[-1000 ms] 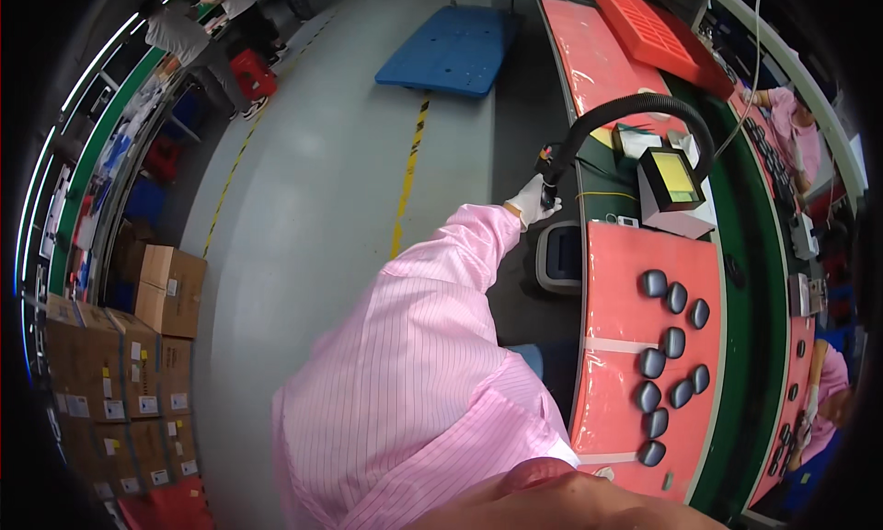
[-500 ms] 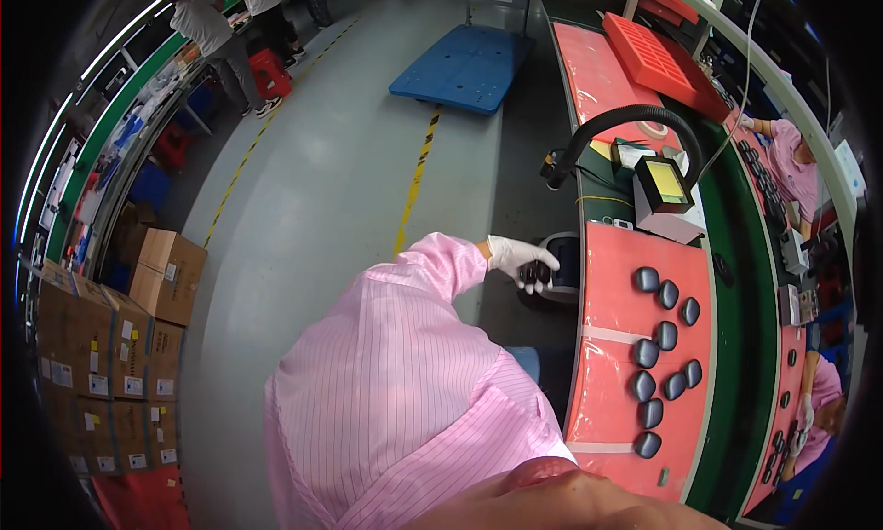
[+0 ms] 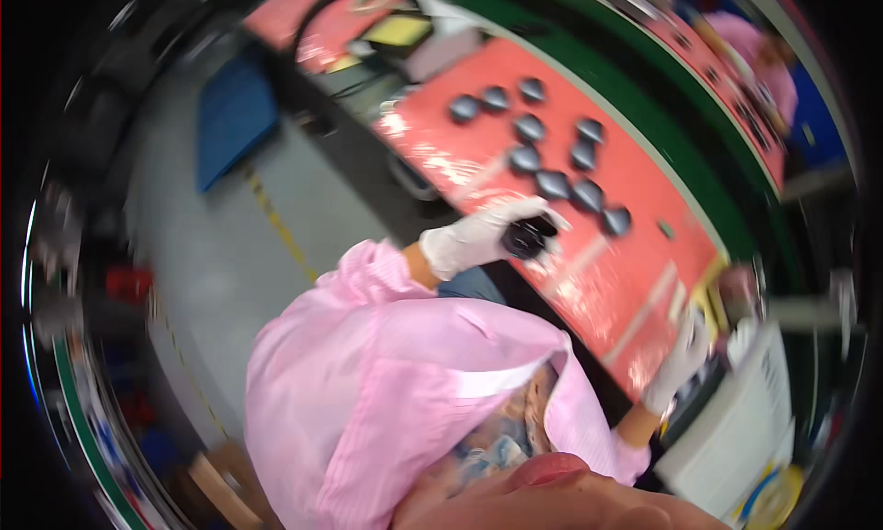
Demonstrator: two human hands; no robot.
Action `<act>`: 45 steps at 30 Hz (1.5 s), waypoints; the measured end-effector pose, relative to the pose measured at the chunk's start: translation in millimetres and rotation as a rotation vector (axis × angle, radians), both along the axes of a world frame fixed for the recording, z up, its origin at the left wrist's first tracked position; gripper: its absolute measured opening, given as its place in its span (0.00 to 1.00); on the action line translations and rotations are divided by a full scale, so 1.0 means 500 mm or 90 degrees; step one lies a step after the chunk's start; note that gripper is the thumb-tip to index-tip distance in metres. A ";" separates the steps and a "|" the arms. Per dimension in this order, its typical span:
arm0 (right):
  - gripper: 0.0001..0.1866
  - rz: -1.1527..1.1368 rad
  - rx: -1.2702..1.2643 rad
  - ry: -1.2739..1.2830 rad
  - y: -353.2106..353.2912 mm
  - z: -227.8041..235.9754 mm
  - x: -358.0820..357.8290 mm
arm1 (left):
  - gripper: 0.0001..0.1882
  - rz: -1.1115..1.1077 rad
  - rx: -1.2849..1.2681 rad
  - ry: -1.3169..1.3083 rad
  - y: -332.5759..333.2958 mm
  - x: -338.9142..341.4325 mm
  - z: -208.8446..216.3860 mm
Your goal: Wiping and cleaning earphone charging cases at a factory workbench using a cloth.
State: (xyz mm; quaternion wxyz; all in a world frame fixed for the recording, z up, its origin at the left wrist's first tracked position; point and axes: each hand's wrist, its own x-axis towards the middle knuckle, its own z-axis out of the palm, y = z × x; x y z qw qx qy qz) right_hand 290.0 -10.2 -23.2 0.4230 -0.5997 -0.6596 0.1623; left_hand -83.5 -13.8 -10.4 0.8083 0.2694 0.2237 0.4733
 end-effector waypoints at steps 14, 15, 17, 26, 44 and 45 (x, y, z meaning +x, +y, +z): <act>0.13 -0.210 0.027 -0.433 0.202 0.129 0.257 | 0.31 -0.030 -0.093 -0.014 0.031 0.108 -0.032; 0.13 -0.200 0.029 -0.429 0.208 0.124 0.260 | 0.31 -0.019 -0.095 -0.012 0.033 0.110 -0.026; 0.12 -0.193 0.064 -0.446 0.203 0.133 0.252 | 0.32 0.026 -0.118 0.019 0.039 0.107 -0.011; 0.12 -0.025 0.018 0.140 0.114 0.132 0.037 | 0.33 0.055 -0.212 -0.020 0.049 0.159 0.053; 0.16 0.159 0.122 0.170 -0.041 0.068 -0.266 | 0.35 -0.037 -0.337 -0.137 0.016 0.130 0.037; 0.17 0.238 0.171 0.057 -0.042 0.076 -0.272 | 0.35 -0.057 -0.317 -0.237 0.014 0.124 0.012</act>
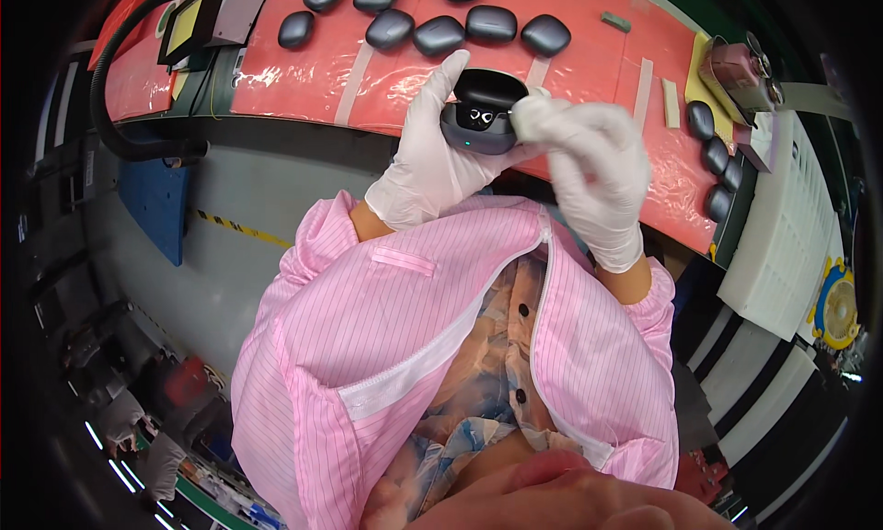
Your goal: Wiping and cleaning earphone charging cases at a factory workbench using a cloth.
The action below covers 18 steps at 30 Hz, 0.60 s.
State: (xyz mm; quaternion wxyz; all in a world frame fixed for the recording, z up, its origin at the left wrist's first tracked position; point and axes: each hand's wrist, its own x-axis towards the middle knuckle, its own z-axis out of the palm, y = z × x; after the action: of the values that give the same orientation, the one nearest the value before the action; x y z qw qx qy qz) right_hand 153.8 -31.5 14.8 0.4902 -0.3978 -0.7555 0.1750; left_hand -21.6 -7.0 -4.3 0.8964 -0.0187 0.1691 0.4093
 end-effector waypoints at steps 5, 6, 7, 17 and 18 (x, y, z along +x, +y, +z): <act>0.18 -0.080 0.102 -0.140 0.010 -0.019 -0.016 | 0.32 0.038 -0.096 0.095 -0.006 0.010 0.017; 0.18 -0.079 0.102 -0.140 0.008 -0.020 -0.011 | 0.31 0.055 0.009 0.108 -0.007 0.013 0.012; 0.18 -0.111 0.026 -0.072 0.001 -0.022 -0.002 | 0.30 0.072 0.113 0.123 -0.010 0.014 0.007; 0.21 -0.124 0.017 -0.184 -0.006 -0.034 0.004 | 0.41 0.179 0.493 0.506 -0.025 0.025 -0.015; 0.21 -0.123 0.016 -0.183 -0.008 -0.037 0.004 | 0.42 0.184 0.506 0.468 -0.024 0.025 -0.018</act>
State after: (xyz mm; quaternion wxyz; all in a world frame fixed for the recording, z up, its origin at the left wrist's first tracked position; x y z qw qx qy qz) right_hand 155.7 -35.3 -3.6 0.3962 -0.4838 -0.7781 0.0589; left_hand -9.3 -19.1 -13.4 0.6516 0.4415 0.2988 0.5397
